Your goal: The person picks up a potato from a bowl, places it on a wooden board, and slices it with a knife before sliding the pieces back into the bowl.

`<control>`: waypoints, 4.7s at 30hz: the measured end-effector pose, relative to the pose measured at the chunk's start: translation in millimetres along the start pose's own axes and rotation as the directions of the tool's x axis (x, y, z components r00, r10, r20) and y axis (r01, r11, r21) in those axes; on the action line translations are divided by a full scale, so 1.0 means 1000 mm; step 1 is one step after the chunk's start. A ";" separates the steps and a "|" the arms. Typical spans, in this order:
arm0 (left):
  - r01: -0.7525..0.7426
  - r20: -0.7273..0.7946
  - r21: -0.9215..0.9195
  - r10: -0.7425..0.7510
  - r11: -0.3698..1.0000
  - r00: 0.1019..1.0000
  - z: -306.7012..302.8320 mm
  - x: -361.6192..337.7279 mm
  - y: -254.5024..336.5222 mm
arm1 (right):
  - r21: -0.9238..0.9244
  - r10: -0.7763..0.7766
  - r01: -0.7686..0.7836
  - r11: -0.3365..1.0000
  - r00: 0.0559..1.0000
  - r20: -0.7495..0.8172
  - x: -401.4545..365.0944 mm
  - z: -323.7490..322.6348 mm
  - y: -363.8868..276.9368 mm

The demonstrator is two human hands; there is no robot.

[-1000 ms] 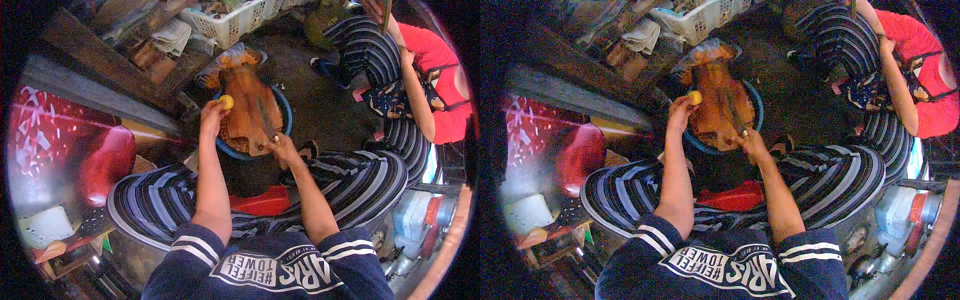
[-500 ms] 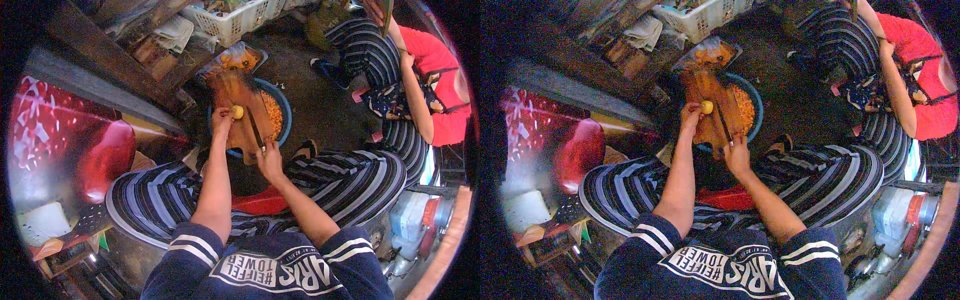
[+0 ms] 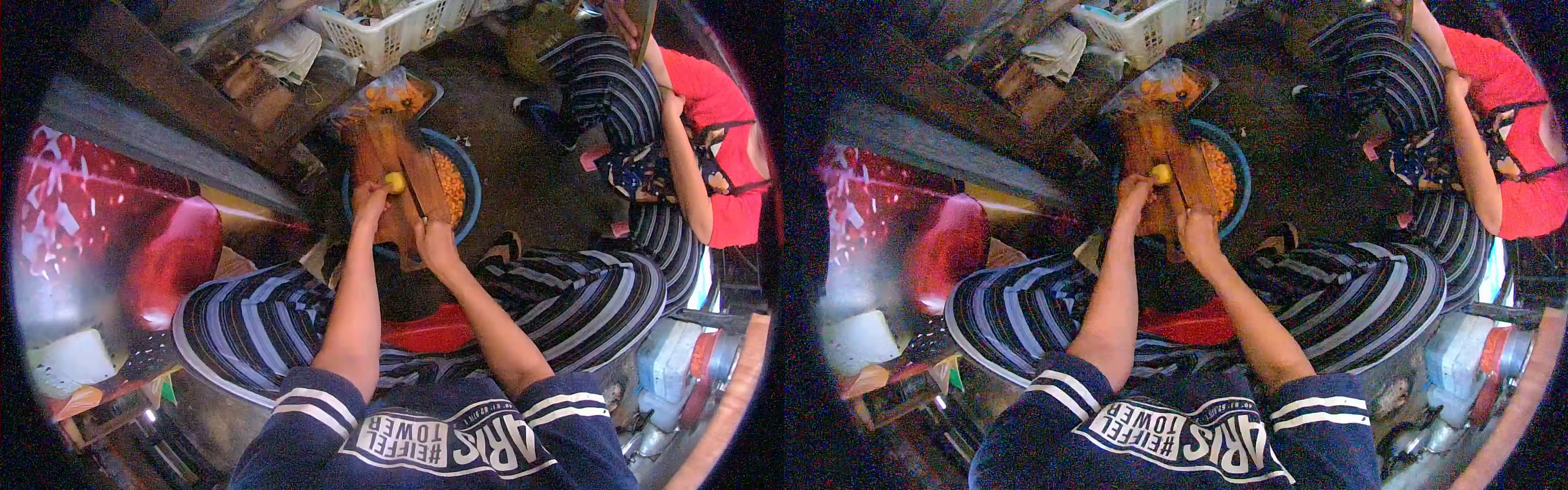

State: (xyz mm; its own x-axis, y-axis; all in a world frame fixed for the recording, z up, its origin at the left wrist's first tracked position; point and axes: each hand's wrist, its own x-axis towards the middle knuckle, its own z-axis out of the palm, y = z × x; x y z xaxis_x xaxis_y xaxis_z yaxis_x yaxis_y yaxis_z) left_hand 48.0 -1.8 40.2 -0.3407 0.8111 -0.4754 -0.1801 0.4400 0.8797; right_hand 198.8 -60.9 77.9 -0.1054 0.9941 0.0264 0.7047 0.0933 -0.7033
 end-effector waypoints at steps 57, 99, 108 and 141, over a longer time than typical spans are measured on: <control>-0.212 -0.088 -0.044 0.208 0.976 0.974 0.013 0.005 -0.020 | -0.366 0.007 0.050 0.929 0.988 0.153 0.009 0.036 0.003; -0.288 0.005 -0.182 0.294 0.940 0.956 0.015 -0.002 -0.013 | -0.254 0.210 -0.156 0.955 0.957 0.202 -0.011 -0.029 -0.019; -0.203 -0.010 -0.274 0.208 0.940 0.978 0.015 0.003 -0.017 | -0.216 0.182 -0.131 0.968 0.954 0.236 -0.019 -0.037 -0.024; -0.444 0.099 0.374 0.441 0.814 0.892 0.015 0.023 -0.014 | -0.272 0.162 0.012 0.962 0.775 0.610 -0.004 -0.107 -0.038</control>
State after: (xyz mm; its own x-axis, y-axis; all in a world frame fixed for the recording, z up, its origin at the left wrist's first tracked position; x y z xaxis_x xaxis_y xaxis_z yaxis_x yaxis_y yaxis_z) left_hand 56.8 17.0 16.7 -0.2923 0.9556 -0.0363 0.3494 0.1420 0.9261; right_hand 247.7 -62.6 180.6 -0.3956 0.7519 -0.5273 0.8674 0.1172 -0.4836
